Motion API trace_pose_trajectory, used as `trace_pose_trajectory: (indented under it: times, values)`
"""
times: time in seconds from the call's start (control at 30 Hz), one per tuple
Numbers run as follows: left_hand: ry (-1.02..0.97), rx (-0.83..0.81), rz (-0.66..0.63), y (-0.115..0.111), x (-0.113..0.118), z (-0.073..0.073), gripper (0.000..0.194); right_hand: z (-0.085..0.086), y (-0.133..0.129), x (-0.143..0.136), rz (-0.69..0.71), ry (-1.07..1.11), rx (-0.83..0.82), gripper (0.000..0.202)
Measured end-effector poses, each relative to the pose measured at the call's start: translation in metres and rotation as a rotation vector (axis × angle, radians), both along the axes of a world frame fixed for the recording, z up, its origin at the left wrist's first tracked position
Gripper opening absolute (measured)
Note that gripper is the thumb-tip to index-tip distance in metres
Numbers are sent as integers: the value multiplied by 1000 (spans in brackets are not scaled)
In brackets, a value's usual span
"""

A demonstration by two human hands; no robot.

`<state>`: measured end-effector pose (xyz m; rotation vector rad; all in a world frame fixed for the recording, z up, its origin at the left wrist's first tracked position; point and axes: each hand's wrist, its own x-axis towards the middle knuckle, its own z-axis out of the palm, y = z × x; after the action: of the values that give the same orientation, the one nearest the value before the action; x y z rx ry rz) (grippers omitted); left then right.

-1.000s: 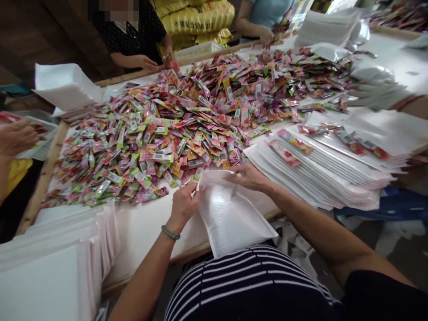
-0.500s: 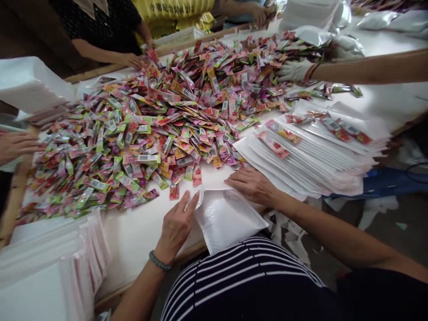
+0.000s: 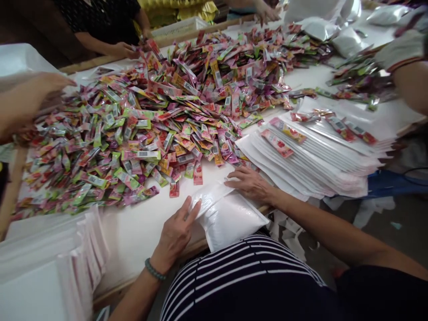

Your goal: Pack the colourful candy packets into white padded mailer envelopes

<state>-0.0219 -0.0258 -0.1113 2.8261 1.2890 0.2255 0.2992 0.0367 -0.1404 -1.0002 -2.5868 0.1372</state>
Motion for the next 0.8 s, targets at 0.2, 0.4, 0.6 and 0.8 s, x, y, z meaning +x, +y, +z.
trace_pose_trajectory:
  times: [0.2,0.4,0.6,0.8]
  values:
    - [66,43,15,-4,11,-7,65,5,-9,-4,55,-277,-66,41]
    - [81,-40,184,-11,26,-5,63,17,-20,7,-122,-263,-77,45]
    - [73,-133,235,-7,30,-6,65,22,-52,-18,-160,-4,-263,58]
    - [6,-197,264,-8,25,-5,56,30,-58,-32,-203,-189,-256,72]
